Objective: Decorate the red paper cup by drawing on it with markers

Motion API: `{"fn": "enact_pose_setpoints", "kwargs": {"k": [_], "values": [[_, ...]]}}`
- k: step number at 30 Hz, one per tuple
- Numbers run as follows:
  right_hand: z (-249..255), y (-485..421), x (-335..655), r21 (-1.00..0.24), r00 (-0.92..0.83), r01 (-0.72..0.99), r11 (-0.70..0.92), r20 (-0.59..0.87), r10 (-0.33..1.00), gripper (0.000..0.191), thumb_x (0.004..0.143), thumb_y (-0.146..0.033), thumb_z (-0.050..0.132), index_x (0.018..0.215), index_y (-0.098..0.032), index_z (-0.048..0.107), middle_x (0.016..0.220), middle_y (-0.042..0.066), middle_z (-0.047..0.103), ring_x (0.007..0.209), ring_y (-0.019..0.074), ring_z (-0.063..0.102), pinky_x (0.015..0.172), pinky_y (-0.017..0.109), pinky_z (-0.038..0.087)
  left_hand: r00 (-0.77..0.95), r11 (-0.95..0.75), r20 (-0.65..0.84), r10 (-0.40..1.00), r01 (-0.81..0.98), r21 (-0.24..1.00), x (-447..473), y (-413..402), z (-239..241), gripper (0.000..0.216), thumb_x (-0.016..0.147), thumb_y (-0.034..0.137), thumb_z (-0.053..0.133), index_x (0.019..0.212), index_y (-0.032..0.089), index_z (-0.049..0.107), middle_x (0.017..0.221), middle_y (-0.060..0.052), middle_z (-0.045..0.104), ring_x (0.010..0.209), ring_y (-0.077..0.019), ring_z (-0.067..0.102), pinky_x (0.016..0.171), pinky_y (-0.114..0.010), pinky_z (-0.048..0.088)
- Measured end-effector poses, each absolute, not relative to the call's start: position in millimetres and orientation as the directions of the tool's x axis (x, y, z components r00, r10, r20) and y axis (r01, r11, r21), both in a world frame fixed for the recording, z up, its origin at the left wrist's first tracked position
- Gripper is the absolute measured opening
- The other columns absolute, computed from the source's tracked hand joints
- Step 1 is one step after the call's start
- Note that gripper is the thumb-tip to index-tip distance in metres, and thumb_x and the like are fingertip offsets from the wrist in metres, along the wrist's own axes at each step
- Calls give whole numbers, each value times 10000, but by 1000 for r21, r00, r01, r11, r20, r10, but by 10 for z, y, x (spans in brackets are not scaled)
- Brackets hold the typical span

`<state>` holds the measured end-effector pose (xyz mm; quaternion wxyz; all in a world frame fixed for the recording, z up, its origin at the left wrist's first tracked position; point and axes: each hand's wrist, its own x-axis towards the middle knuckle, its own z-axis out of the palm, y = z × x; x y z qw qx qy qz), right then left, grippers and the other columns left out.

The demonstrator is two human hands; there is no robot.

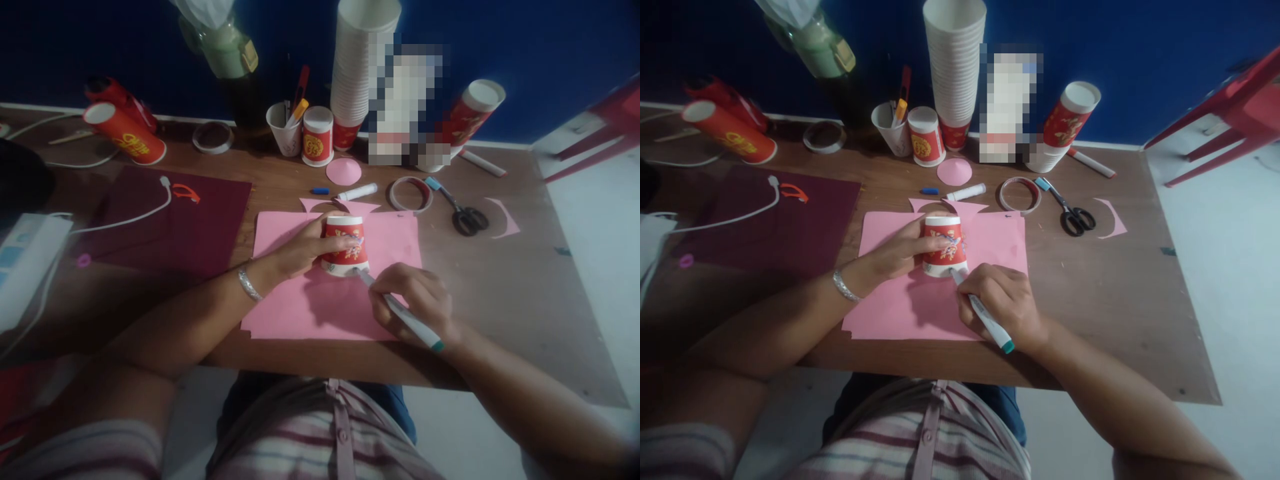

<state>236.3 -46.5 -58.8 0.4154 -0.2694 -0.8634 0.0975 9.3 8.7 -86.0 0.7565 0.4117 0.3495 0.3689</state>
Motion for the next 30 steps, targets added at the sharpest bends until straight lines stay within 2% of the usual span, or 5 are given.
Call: {"fn": "enact_pose_setpoints", "kwargs": {"k": [11, 18, 30], "values": [[-570, -459, 2366, -379, -491, 417, 826, 670, 556, 221, 926, -25, 681, 952, -234, 617, 733, -34, 671, 590, 117, 638, 553, 229, 527, 482, 399, -229, 846, -286, 871, 80, 87, -893, 480, 812, 329, 928, 1169, 166, 650, 1082, -71, 721, 950, -193, 711, 829, -321, 589], [-578, -469, 2359, -392, -496, 395, 831, 671, 552, 222, 938, -26, 670, 969, -231, 593, 732, -29, 663, 588, 123, 635, 547, 240, 524, 478, 383, -216, 851, -283, 879, 97, 88, -870, 437, 806, 362, 933, 1098, 174, 668, 1028, -61, 729, 903, -182, 711, 796, -310, 578], [-576, -484, 2358, -421, -515, 364, 830, 652, 557, 226, 924, -19, 658, 971, -234, 606, 738, -36, 659, 583, 123, 627, 548, 248, 524, 480, 403, -234, 846, -287, 869, 104, 83, -831, 420, 810, 348, 935, 1090, 175, 672, 1027, -58, 730, 900, -181, 714, 776, -299, 581]]}}
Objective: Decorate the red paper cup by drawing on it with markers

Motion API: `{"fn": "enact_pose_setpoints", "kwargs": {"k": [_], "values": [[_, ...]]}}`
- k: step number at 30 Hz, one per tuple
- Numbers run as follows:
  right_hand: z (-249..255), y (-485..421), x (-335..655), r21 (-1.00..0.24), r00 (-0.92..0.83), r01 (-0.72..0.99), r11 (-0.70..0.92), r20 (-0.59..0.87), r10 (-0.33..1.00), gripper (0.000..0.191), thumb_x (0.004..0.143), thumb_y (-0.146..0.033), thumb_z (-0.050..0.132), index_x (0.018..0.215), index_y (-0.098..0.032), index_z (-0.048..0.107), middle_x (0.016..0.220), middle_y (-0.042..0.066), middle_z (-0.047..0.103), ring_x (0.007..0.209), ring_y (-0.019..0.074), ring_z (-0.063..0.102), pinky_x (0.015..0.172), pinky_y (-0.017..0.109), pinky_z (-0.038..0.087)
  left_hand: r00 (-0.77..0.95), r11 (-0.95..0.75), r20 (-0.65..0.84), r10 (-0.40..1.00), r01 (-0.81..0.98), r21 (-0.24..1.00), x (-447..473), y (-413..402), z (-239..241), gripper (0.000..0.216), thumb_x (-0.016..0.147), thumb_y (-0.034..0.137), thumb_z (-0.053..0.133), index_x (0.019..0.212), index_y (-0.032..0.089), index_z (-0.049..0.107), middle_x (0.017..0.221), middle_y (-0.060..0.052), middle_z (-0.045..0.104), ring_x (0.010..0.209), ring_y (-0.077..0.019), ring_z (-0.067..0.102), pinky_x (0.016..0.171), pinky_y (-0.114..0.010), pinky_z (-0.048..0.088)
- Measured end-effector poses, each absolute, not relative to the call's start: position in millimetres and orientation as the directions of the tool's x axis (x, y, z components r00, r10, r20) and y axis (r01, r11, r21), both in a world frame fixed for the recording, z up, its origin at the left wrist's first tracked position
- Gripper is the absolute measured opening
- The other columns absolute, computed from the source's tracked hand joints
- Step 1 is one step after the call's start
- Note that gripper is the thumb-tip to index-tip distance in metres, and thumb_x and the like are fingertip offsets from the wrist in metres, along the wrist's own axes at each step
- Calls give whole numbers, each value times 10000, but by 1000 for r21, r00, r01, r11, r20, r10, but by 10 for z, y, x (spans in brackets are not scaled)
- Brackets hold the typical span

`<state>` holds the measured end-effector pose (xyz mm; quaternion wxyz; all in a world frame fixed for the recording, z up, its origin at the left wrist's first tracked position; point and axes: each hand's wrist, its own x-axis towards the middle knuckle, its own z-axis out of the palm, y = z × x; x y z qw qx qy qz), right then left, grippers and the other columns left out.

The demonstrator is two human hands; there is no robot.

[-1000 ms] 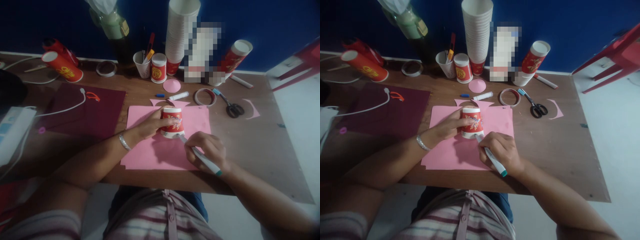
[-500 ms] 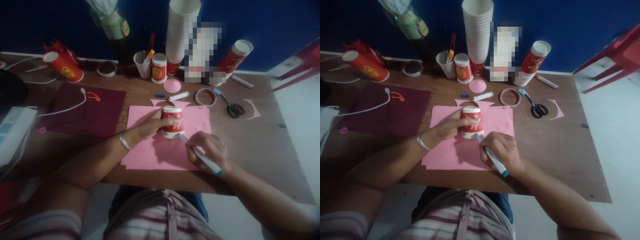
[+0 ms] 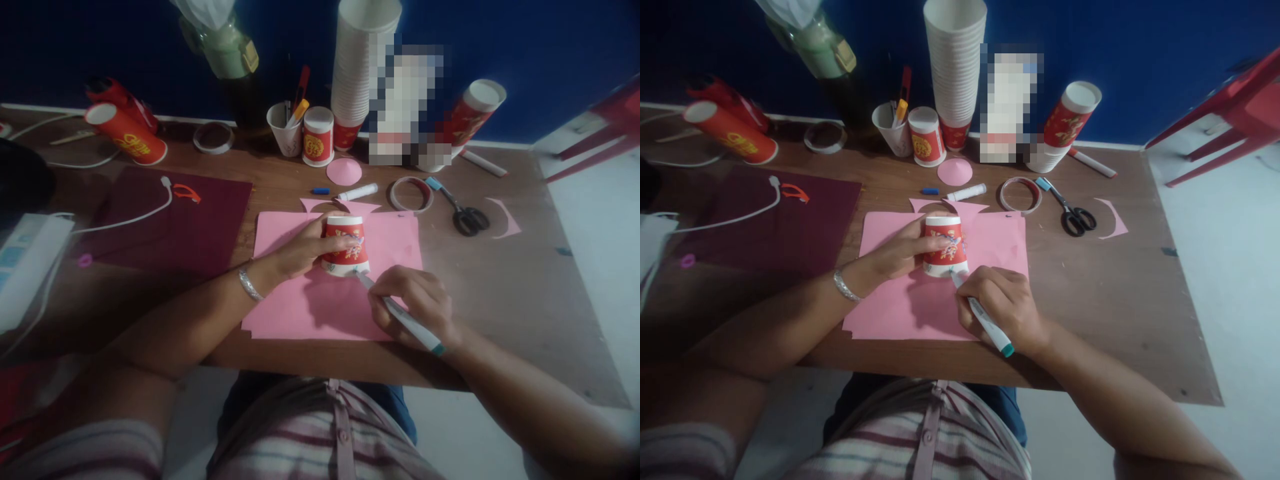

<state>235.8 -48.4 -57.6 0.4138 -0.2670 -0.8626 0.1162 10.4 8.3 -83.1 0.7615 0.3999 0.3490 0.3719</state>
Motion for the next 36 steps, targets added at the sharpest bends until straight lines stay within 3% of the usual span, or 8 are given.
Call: {"fn": "enact_pose_setpoints", "kwargs": {"k": [36], "values": [[-601, -459, 2342, -404, -527, 347, 847, 663, 532, 259, 925, -13, 667, 1033, -243, 616, 776, -25, 697, 642, 145, 695, 588, 263, 588, 471, 402, -239, 849, -284, 870, 103, 70, -842, 464, 793, 358, 953, 1115, 186, 667, 1061, -52, 723, 923, -169, 701, 813, -303, 568]]}}
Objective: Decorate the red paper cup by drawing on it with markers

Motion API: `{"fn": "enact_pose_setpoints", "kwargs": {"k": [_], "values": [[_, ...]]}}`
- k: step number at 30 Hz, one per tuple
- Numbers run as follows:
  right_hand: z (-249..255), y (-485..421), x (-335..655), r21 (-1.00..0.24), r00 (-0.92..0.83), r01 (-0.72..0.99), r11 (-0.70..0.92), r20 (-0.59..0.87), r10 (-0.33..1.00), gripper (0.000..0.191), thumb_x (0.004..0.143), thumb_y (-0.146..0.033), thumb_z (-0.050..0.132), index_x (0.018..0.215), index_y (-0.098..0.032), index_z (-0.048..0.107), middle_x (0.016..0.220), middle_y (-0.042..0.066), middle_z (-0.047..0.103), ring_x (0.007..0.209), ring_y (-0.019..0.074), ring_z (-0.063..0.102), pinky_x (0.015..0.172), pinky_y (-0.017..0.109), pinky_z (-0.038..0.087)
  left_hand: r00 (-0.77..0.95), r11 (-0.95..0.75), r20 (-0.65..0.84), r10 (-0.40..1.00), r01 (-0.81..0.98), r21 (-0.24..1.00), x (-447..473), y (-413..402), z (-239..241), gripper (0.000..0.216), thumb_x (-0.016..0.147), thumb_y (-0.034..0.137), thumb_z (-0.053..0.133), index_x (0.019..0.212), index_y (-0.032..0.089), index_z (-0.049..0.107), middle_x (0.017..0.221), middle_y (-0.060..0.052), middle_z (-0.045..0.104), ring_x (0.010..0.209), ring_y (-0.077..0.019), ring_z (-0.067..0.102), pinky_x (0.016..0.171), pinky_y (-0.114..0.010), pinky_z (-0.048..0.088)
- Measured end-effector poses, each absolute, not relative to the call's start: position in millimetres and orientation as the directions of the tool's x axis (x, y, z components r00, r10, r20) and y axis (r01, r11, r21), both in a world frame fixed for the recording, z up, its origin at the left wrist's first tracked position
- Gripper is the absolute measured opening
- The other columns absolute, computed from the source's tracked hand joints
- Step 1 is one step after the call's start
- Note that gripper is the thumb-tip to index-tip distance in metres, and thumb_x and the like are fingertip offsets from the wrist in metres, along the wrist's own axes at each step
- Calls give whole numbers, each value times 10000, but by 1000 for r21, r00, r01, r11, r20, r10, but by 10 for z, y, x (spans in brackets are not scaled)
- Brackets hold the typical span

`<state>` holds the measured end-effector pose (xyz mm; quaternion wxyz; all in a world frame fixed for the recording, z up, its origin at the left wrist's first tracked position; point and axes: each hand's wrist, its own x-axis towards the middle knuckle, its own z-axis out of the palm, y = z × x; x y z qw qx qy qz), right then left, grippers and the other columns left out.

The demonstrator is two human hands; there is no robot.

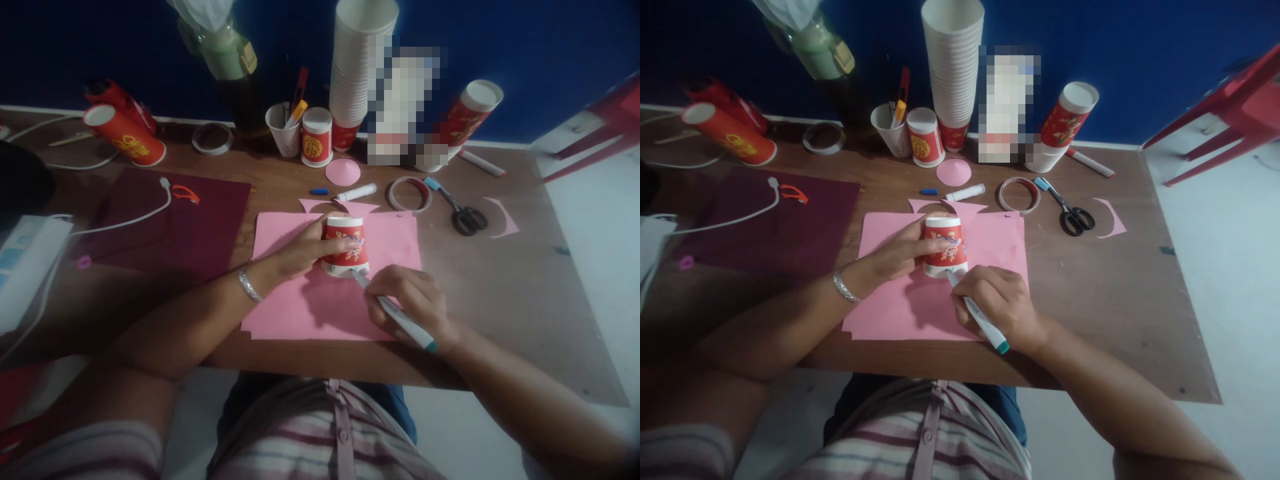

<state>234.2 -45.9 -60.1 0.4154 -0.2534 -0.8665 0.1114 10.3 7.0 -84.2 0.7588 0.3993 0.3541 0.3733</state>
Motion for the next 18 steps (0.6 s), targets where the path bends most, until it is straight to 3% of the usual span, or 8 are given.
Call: {"fn": "enact_pose_setpoints", "kwargs": {"k": [18], "values": [[-568, -462, 2354, -417, -534, 351, 838, 646, 546, 221, 921, -31, 652, 979, -239, 610, 741, -36, 667, 589, 130, 647, 542, 259, 536, 465, 396, -236, 853, -283, 874, 90, 71, -841, 464, 808, 334, 944, 1145, 188, 662, 1093, -60, 724, 951, -179, 704, 836, -314, 574]]}}
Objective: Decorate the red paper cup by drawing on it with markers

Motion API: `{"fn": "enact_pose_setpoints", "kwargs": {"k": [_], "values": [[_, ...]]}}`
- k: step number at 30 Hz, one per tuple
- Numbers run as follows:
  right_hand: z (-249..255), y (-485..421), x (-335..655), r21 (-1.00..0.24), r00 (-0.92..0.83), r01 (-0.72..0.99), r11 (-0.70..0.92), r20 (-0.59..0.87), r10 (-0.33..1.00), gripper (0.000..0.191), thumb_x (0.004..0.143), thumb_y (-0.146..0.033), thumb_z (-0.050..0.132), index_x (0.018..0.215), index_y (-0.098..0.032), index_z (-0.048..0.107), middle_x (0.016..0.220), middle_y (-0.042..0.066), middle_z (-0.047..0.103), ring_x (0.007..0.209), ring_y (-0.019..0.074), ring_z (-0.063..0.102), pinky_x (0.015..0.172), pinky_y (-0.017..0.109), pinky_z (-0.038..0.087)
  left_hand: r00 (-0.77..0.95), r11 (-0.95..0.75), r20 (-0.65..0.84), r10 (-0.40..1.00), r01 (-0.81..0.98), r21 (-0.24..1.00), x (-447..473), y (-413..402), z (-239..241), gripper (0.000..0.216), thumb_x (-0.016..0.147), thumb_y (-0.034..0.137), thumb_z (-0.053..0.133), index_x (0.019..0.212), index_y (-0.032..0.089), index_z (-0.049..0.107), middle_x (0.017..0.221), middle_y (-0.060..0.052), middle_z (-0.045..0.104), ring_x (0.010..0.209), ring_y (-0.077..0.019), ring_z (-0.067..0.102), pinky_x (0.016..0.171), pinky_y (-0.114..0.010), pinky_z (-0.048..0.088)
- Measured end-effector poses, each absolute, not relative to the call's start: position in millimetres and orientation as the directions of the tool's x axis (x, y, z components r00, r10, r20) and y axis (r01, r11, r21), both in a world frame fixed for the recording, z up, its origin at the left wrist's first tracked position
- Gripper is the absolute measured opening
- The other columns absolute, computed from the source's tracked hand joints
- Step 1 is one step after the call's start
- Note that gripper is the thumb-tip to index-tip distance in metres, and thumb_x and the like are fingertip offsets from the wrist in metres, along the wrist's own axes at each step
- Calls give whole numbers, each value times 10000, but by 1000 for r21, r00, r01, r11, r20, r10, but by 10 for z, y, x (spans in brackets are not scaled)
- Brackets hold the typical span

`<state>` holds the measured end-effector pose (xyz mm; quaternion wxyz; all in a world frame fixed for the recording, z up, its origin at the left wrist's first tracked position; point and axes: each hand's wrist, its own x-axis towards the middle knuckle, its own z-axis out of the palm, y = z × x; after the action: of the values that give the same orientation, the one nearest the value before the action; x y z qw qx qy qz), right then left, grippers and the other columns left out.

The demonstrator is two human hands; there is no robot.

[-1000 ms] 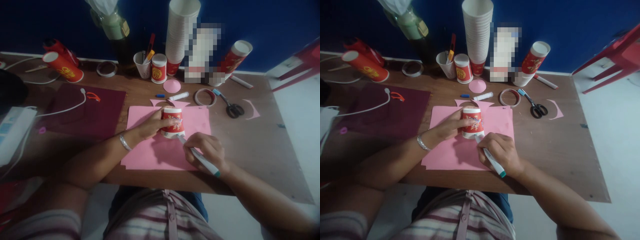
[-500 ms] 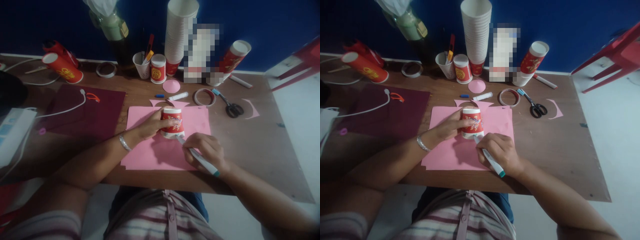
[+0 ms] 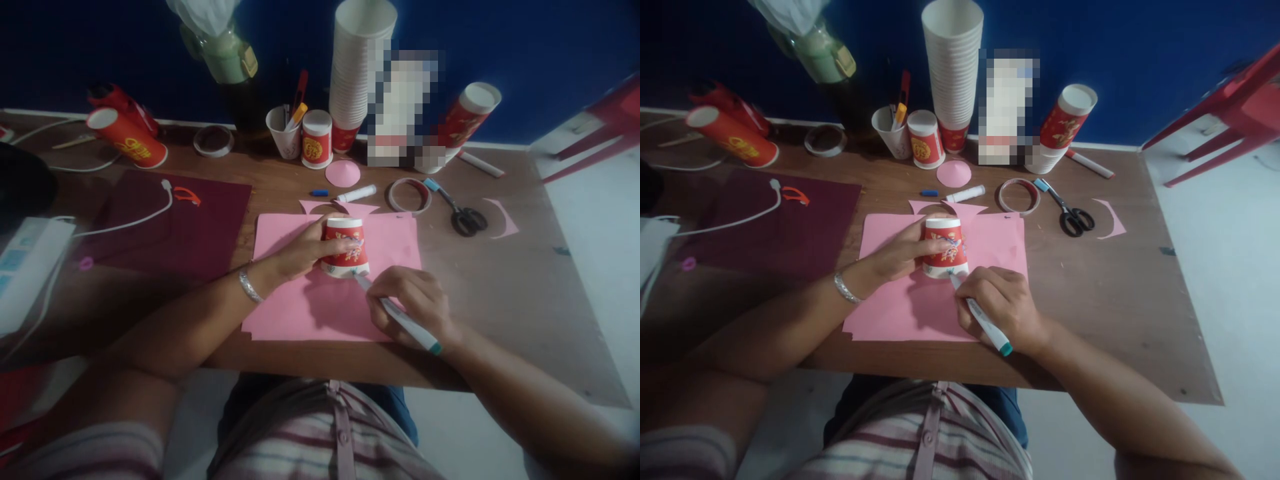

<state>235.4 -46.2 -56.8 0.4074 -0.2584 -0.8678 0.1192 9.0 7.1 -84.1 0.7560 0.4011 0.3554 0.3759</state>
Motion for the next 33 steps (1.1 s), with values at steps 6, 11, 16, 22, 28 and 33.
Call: {"fn": "enact_pose_setpoints", "kwargs": {"k": [6, 11, 16, 22, 28, 33], "values": [[-562, -467, 2384, -384, -503, 360, 850, 688, 523, 204, 934, -57, 656, 989, -248, 612, 736, -31, 686, 599, 142, 667, 557, 274, 564, 506, 405, -217, 835, -296, 865, 111, 80, -814, 425, 806, 368, 945, 1070, 184, 667, 1021, -46, 709, 902, -168, 697, 782, -298, 574], [-565, -461, 2385, -381, -484, 370, 847, 700, 526, 206, 935, -51, 672, 1000, -240, 622, 742, -19, 696, 614, 148, 684, 575, 273, 575, 506, 404, -212, 836, -307, 862, 97, 87, -841, 434, 810, 348, 942, 1106, 179, 673, 1041, -56, 717, 909, -172, 698, 784, -299, 575], [-572, -454, 2358, -366, -510, 344, 864, 700, 500, 217, 942, -31, 660, 1010, -231, 608, 748, -25, 690, 620, 146, 680, 572, 272, 569, 503, 400, -218, 836, -287, 870, 91, 80, -827, 433, 818, 330, 931, 1121, 175, 663, 1069, -62, 721, 930, -178, 700, 812, -308, 576], [-590, -444, 2362, -379, -528, 332, 864, 684, 503, 238, 943, -17, 667, 1030, -226, 595, 763, -15, 687, 623, 146, 682, 568, 272, 575, 505, 406, -225, 833, -283, 869, 92, 83, -830, 438, 810, 329, 937, 1115, 170, 666, 1047, -50, 711, 917, -166, 688, 838, -312, 573], [-603, -445, 2360, -387, -523, 342, 856, 679, 515, 248, 945, -19, 658, 1031, -243, 595, 756, -33, 676, 614, 133, 670, 559, 259, 569, 505, 401, -224, 833, -275, 874, 96, 87, -835, 426, 807, 339, 934, 1107, 167, 685, 1075, -61, 717, 938, -167, 691, 832, -297, 568], [-596, -439, 2351, -379, -524, 345, 859, 681, 511, 254, 944, -14, 663, 1034, -240, 591, 759, -32, 679, 624, 135, 678, 571, 257, 575, 498, 407, -230, 836, -281, 869, 95, 80, -826, 443, 803, 330, 941, 1118, 166, 676, 1066, -59, 715, 928, -169, 695, 815, -294, 576]]}}
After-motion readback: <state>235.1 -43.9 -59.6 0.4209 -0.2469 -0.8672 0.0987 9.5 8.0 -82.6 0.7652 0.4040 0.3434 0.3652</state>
